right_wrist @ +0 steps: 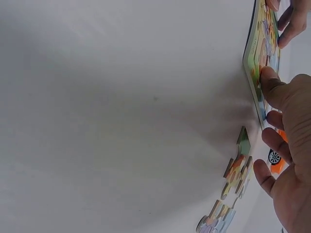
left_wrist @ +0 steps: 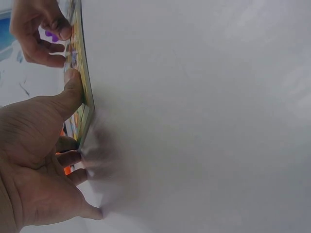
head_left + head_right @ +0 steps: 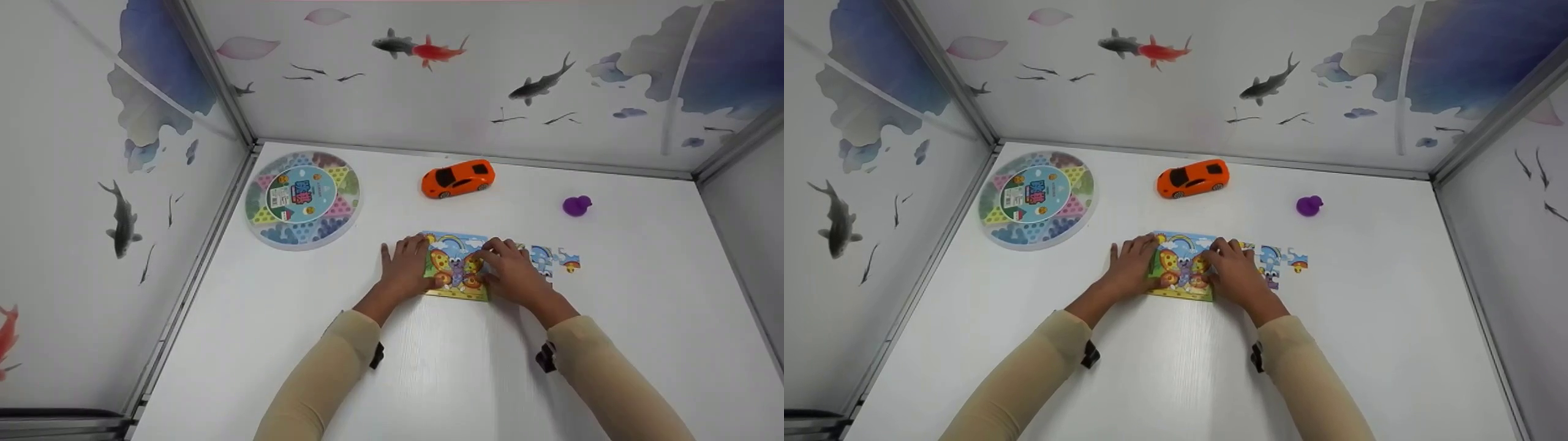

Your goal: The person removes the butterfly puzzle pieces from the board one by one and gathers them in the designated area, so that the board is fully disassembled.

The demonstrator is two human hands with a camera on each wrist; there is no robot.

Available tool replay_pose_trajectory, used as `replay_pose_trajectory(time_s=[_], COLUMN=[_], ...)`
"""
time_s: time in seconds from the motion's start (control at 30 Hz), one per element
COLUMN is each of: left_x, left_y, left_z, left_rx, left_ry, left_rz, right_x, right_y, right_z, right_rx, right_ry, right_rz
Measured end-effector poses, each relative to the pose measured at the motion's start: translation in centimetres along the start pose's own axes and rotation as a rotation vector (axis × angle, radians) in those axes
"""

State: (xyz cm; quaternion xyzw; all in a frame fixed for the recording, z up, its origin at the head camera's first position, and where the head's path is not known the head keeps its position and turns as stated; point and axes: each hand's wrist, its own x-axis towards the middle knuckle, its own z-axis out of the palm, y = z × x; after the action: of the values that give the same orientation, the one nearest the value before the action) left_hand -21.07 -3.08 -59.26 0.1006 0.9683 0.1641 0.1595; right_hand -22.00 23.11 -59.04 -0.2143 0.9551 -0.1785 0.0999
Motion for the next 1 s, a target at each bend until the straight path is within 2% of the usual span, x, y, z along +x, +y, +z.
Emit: replay_pose_trajectory(time_s=[0.7, 1.0], left_x=[0.1, 0.0], left_y=[0.1, 0.1], left_z=[0.0, -0.1], left_rx=[-0.013, 0.017], left_ry=[-0.010, 0.002], left_rz=[-0.006, -0.002], right_x=[1.2, 1.4], right_y=[-2.0, -2.3], right_z=[-0.7, -0.6], right_rx=[-0.039, -0.035], right_ry=[-0.119, -0.119], right_rz=[0.076, 0.091])
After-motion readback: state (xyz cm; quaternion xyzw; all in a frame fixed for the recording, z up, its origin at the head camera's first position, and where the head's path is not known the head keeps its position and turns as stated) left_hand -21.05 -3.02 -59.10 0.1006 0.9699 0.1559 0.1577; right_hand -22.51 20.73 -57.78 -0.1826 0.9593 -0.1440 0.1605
